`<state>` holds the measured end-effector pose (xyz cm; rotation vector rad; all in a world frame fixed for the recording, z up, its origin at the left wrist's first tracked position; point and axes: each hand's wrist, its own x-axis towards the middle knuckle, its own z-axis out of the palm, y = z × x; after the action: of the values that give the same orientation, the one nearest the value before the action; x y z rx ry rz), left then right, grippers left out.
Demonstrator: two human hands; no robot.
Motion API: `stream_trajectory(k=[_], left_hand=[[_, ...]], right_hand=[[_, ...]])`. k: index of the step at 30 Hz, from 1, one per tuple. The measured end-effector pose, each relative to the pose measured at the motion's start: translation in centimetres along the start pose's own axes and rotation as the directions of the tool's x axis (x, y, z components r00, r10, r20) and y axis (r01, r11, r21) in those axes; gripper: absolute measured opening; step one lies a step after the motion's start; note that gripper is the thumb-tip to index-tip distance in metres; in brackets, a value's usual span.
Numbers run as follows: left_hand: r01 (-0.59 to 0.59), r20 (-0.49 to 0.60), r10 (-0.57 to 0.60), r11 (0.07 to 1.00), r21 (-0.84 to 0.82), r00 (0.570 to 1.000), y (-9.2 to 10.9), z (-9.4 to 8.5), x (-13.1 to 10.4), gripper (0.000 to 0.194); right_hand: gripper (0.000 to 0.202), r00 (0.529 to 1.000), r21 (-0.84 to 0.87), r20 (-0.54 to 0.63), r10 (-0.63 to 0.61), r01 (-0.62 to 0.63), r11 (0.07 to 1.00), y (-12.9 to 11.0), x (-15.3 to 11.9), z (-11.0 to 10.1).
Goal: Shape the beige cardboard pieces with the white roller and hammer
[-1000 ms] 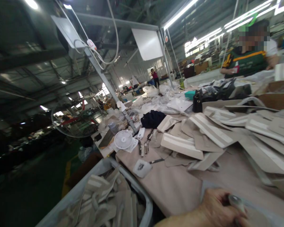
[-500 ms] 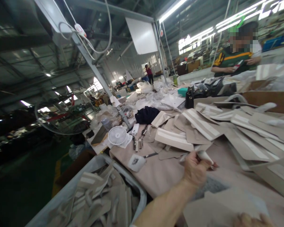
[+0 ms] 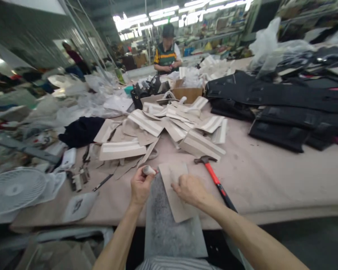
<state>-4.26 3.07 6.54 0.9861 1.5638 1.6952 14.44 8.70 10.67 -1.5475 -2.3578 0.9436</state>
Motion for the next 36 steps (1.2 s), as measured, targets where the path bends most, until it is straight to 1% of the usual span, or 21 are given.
stream_trajectory(k=[2, 4, 6, 10, 12, 14, 16, 18, 19, 20, 21, 22, 23, 25, 28, 31, 33, 35, 36], left_hand=[[0.026, 0.039, -0.027, 1.0, 0.007, 0.999, -0.6, 0.5, -0.1, 0.025], [0.038, 0.078, -0.04, 0.999, 0.02, 0.996, -1.0, 1.1, 0.1, 0.024], [0.046, 0.116, -0.048, 0.999, 0.026, 0.992, -1.6, 1.8, 0.5, 0.023], [0.07, 0.206, -0.068, 0.998, -0.003, 0.976, -3.1, 3.0, 1.0, 0.023], [0.091, 0.227, -0.086, 0.996, -0.011, 0.97, -3.9, 3.3, 1.0, 0.025], [0.108, 0.211, -0.106, 0.994, -0.002, 0.972, -4.5, 3.5, 0.8, 0.028], [0.118, 0.184, -0.118, 0.993, 0.008, 0.976, -4.8, 3.5, 0.7, 0.03], [0.115, 0.172, -0.117, 0.993, 0.022, 0.978, -4.9, 3.5, 0.8, 0.031], [0.109, 0.169, -0.112, 0.994, 0.032, 0.979, -4.8, 3.6, 0.8, 0.031], [0.1, 0.164, -0.106, 0.994, 0.044, 0.981, -4.8, 3.6, 0.8, 0.031], [0.093, 0.161, -0.1, 0.994, 0.055, 0.982, -4.8, 3.7, 0.9, 0.032], [0.087, 0.159, -0.096, 0.994, 0.062, 0.983, -4.8, 3.8, 0.9, 0.033], [0.085, 0.157, -0.094, 0.994, 0.064, 0.983, -4.8, 3.8, 0.9, 0.033], [0.086, 0.16, -0.095, 0.994, 0.065, 0.983, -4.9, 4.0, 0.9, 0.034], [0.089, 0.157, -0.098, 0.994, 0.064, 0.983, -5.3, 4.2, 0.9, 0.034], [0.093, 0.168, -0.1, 0.994, 0.052, 0.981, -5.5, 4.3, 0.8, 0.034], [0.094, 0.183, -0.103, 0.994, 0.054, 0.978, -5.5, 4.3, 0.8, 0.034], [0.087, 0.185, -0.099, 0.994, 0.07, 0.978, -5.3, 4.4, 0.7, 0.031], [0.078, 0.181, -0.092, 0.994, 0.083, 0.979, -5.1, 4.4, 0.6, 0.03]], right_hand=[[0.039, 0.993, 0.022, 0.094, 0.073, -0.075, 0.997, -0.2, -0.8, 0.5], [0.041, 0.975, 0.121, 0.191, 0.116, -0.14, 0.983, -0.2, -1.6, 1.2], [0.041, 0.957, 0.22, 0.258, 0.133, -0.192, 0.956, -0.2, -2.5, 2.3], [0.043, 0.948, 0.306, 0.287, 0.138, -0.227, 0.924, -0.1, -3.8, 4.6], [0.04, 0.95, 0.362, 0.288, 0.123, -0.227, 0.904, 0.0, -4.3, 5.2], [0.034, 0.967, 0.394, 0.231, 0.107, -0.193, 0.899, 0.5, -4.6, 4.9], [0.037, 0.989, 0.325, 0.088, 0.115, -0.138, 0.936, 1.8, -4.7, 4.0], [0.038, 0.987, 0.131, -0.104, 0.124, -0.11, 0.985, 3.8, -4.6, 2.6], [0.037, 0.974, 0.004, -0.193, 0.118, -0.119, 0.993, 5.0, -4.5, 2.0], [0.035, 0.959, -0.121, -0.262, 0.111, -0.147, 0.982, 6.3, -4.4, 1.3], [0.033, 0.947, -0.235, -0.303, 0.107, -0.183, 0.955, 7.5, -4.3, 0.8], [0.03, 0.942, -0.329, -0.318, 0.111, -0.219, 0.919, 8.7, -4.3, 0.4], [0.028, 0.942, -0.399, -0.313, 0.124, -0.249, 0.883, 9.8, -4.4, 0.2], [0.027, 0.947, -0.474, -0.275, 0.164, -0.282, 0.834, 11.4, -4.5, 0.1], [0.029, 0.945, -0.486, -0.257, 0.204, -0.309, 0.817, 12.6, -4.8, 0.4], [0.024, 0.93, -0.41, -0.238, 0.281, -0.358, 0.839, 13.1, -4.6, 0.8], [0.019, 0.926, -0.343, -0.223, 0.305, -0.368, 0.864, 13.1, -4.4, 0.7], [0.012, 0.921, -0.23, -0.243, 0.304, -0.359, 0.905, 12.9, -4.1, 0.4], [0.008, 0.915, -0.098, -0.231, 0.329, -0.359, 0.928, 12.7, -4.0, 0.2]])
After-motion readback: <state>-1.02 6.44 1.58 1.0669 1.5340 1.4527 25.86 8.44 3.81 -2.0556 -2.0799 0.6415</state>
